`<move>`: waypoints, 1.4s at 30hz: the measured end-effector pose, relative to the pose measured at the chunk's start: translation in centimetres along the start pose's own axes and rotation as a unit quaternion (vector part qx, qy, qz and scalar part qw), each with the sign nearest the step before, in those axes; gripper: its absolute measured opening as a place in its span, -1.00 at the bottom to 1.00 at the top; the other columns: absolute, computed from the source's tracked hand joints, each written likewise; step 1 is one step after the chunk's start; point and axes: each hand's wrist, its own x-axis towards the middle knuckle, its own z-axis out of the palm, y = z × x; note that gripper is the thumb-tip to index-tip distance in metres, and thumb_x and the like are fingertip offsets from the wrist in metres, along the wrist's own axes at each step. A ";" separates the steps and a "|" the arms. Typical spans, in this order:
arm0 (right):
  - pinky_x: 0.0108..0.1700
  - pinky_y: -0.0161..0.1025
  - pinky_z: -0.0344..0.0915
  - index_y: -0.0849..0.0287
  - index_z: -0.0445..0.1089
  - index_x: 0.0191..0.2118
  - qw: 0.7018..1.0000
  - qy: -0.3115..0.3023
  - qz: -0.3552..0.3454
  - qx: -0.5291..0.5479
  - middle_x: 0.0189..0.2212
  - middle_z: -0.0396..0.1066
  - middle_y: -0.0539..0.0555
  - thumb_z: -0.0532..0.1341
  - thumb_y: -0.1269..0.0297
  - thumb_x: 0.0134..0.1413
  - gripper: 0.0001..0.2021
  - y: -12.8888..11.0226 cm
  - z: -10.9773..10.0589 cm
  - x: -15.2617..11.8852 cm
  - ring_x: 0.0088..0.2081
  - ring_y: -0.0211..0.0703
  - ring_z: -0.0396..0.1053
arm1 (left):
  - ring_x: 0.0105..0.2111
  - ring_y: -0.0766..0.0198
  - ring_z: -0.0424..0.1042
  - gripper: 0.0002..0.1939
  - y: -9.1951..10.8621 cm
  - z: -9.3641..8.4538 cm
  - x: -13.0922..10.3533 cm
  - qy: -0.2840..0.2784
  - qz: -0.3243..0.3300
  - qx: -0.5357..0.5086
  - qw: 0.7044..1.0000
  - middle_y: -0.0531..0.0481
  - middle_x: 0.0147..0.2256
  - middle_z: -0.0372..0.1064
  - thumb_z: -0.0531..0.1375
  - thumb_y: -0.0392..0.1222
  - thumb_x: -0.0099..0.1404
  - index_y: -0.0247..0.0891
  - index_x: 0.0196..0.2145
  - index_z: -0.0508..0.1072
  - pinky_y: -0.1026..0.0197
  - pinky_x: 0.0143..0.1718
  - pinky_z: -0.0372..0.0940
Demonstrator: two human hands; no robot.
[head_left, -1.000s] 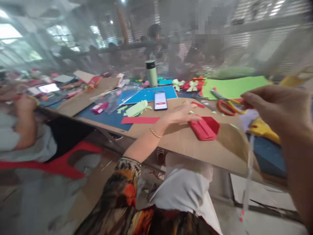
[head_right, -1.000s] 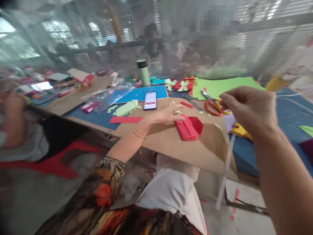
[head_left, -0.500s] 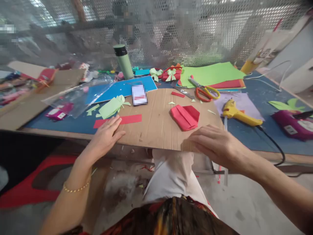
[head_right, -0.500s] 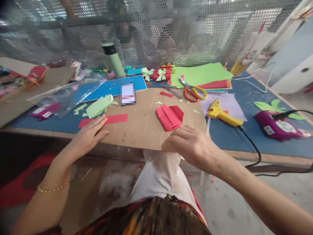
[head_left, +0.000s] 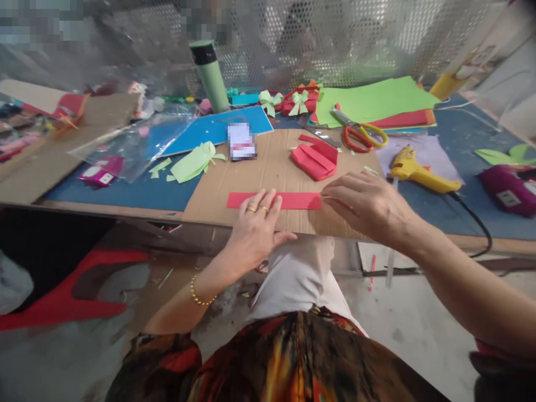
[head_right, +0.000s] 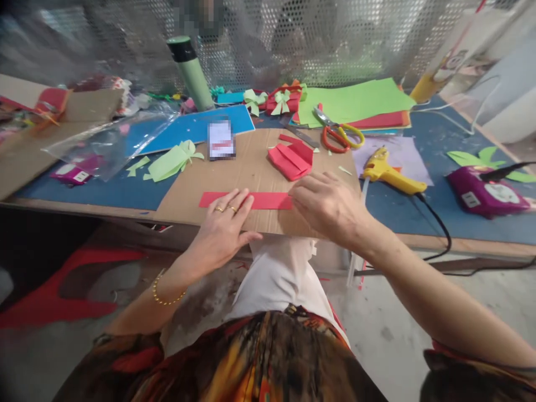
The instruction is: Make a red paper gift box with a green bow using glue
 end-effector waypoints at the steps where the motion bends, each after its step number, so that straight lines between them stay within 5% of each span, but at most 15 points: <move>1: -0.06 -0.05 0.36 0.22 0.57 -0.03 1.000 -0.002 -0.015 0.006 -0.07 0.65 0.27 0.07 0.26 0.63 -0.68 -0.8 0.2 -0.3 -0.07 0.04 0.54 | 0.46 -0.26 0.35 -0.04 1.2 0.4 0.7 0.007 0.012 0.001 1.000 -0.51 0.45 0.33 -0.06 0.45 0.57 -0.51 0.44 0.38 -0.27 0.42 0.28; 4: -0.03 -0.02 0.36 0.26 0.54 0.05 1.000 -0.012 -0.017 -0.012 0.02 0.60 0.34 0.02 0.00 0.65 -0.53 -2.6 1.1 -1.8 -0.03 0.09 0.49 | 0.42 -0.27 0.38 -0.05 3.8 1.1 1.8 0.031 0.030 0.001 0.999 -0.50 0.44 0.35 0.03 0.45 0.54 -0.49 0.44 0.38 -0.25 0.39 0.30; 7: -0.03 0.00 0.33 0.29 0.51 0.14 0.998 0.004 0.009 -0.058 0.09 0.55 0.39 -0.01 -0.18 0.59 -0.39 -3.5 1.8 -3.4 0.01 0.16 0.44 | 0.38 -0.33 0.40 -0.10 4.3 0.8 1.5 0.055 0.036 0.001 0.998 -0.54 0.42 0.36 0.21 0.39 0.49 -0.47 0.41 0.40 -0.28 0.34 0.31; 10: -0.10 -0.03 0.28 0.27 0.52 0.11 0.994 0.026 0.012 -0.105 0.02 0.56 0.35 0.08 -0.09 0.60 -0.50 -4.0 1.5 -4.6 -0.04 0.14 0.40 | 0.21 -0.26 0.52 -0.33 3.3 0.0 0.3 0.077 0.032 0.006 0.996 -0.52 0.23 0.52 0.40 0.03 0.48 -0.49 0.34 0.44 -0.24 0.24 0.37; 14: -0.15 -0.08 0.23 0.26 0.54 0.01 0.990 0.035 -0.007 -0.138 -0.14 0.57 0.24 0.16 0.25 0.59 -0.76 -4.7 0.8 -5.3 -0.14 0.04 0.33 | -0.04 -0.03 0.57 -0.69 1.9 -0.8 -0.8 0.161 0.066 -0.003 0.985 -0.32 -0.03 0.63 0.32 -0.32 0.51 -0.45 0.16 0.53 -0.10 0.10 0.39; 19: -0.14 -0.11 0.18 0.18 0.57 -0.13 0.990 0.056 -0.027 -0.127 -0.28 0.54 0.12 0.16 0.45 0.53 -0.78 -5.0 0.5 -5.7 -0.22 -0.04 0.27 | -0.22 0.12 0.48 -0.86 2.0 -0.8 -0.7 0.200 0.106 -0.034 0.974 -0.12 -0.22 0.59 0.24 -0.35 0.57 -0.31 0.01 0.58 0.01 -0.06 0.34; 26: -0.14 -0.15 0.24 0.18 0.55 -0.10 0.999 0.026 -0.035 -0.030 -0.26 0.57 0.09 0.17 0.55 0.48 -0.79 -4.0 -1.0 -5.8 -0.24 -0.13 0.37 | -0.19 0.14 0.49 -0.86 0.7 -1.3 -0.6 0.180 0.114 -0.082 0.974 -0.08 -0.19 0.62 0.22 -0.39 0.57 -0.23 -0.07 0.57 0.04 -0.10 0.32; 31: -0.11 -0.11 0.25 0.14 0.55 -0.15 0.998 0.004 -0.025 -0.058 -0.28 0.57 0.09 0.16 0.44 0.54 -0.77 -3.4 -1.1 -5.3 -0.26 -0.12 0.38 | -0.13 0.06 0.50 -0.87 0.0 -1.7 -0.6 0.146 0.110 -0.086 0.979 -0.14 -0.11 0.64 0.25 -0.17 0.61 -0.23 -0.03 0.60 -0.01 -0.09 0.33; 34: -0.10 -0.06 0.20 0.14 0.56 -0.19 0.996 -0.002 -0.005 -0.086 -0.30 0.55 0.13 0.14 0.41 0.54 -0.74 -2.9 -0.6 -4.8 -0.27 -0.09 0.34 | -0.05 -0.02 0.51 -0.76 0.6 -1.6 0.1 0.167 0.085 -0.061 0.980 -0.22 -0.03 0.63 0.26 -0.04 0.61 -0.23 0.01 0.63 -0.07 -0.05 0.31; 39: -0.06 -0.05 0.21 0.14 0.59 -0.13 0.997 -0.007 -0.006 -0.072 -0.23 0.60 0.15 0.09 0.40 0.56 -0.69 -2.2 0.0 -4.5 -0.24 -0.08 0.36 | -0.10 0.02 0.47 -0.75 2.6 -1.2 2.8 0.140 0.126 -0.043 0.981 -0.21 -0.08 0.60 0.20 -0.18 0.63 -0.32 0.09 0.61 -0.03 -0.08 0.27; 42: -0.06 -0.07 0.25 0.13 0.59 -0.12 0.997 -0.003 0.005 -0.075 -0.20 0.63 0.13 0.09 0.38 0.57 -0.70 -2.0 -0.2 -4.9 -0.23 -0.09 0.40 | -0.12 0.02 0.46 -0.77 3.5 -0.7 4.4 0.112 0.132 -0.036 0.984 -0.20 -0.10 0.59 0.16 -0.21 0.64 -0.30 -0.04 0.64 -0.02 -0.13 0.22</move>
